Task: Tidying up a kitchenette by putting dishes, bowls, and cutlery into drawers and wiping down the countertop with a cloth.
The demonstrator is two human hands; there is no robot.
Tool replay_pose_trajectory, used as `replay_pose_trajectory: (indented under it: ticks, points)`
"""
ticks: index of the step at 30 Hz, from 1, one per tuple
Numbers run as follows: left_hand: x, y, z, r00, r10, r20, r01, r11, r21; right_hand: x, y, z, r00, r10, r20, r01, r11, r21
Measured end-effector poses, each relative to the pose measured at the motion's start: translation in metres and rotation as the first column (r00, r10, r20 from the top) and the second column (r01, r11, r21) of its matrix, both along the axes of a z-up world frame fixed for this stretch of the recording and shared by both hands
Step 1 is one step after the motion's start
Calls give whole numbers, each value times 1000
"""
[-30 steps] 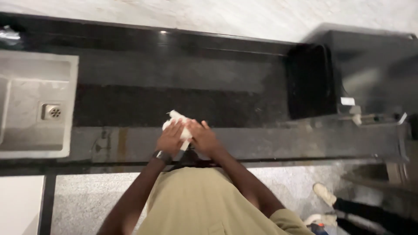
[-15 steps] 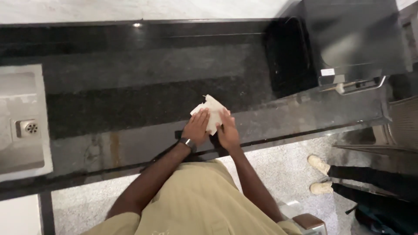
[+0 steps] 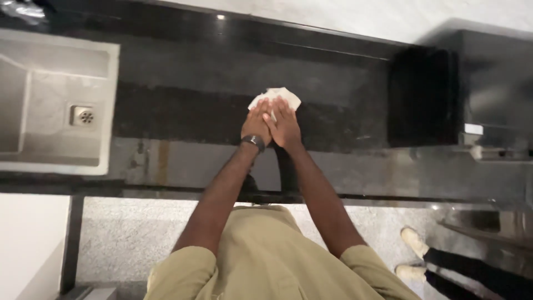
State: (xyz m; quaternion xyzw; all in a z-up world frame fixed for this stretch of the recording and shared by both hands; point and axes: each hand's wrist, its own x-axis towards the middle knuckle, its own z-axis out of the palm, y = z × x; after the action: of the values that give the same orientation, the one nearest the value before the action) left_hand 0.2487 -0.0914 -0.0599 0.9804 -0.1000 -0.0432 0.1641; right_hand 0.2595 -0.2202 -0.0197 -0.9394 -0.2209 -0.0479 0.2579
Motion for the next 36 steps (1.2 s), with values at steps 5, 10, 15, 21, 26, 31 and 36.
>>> replay_pose_trajectory:
  ticks: [5, 10, 15, 21, 26, 31, 36]
  points:
    - [-28, 100, 1, 991, 134, -11, -130, 977, 170, 3, 98, -8, 966, 237, 108, -237, 972, -13]
    - [-98, 191, 4, 941, 332, -62, -334, 943, -8, -34, 192, 6, 910, 402, 105, -399, 916, -47]
    - [-171, 201, 21, 933, 359, -5, -355, 924, 142, -92, 194, 21, 872, 489, -16, -489, 872, 32]
    - [-174, 137, 28, 952, 303, -28, -303, 953, 11, -110, 114, 47, 909, 415, 38, -417, 903, 101]
    - [-99, 46, -1, 999, 35, 24, -30, 979, -201, -89, 13, 36, 944, 247, 218, -249, 968, -23]
    - [-37, -66, 8, 981, -183, 63, 194, 938, -289, -67, -94, 10, 955, 154, 252, -89, 963, -254]
    - [26, -142, 25, 957, -254, -140, 279, 937, 209, -1, -152, -27, 979, -146, 142, 153, 987, -38]
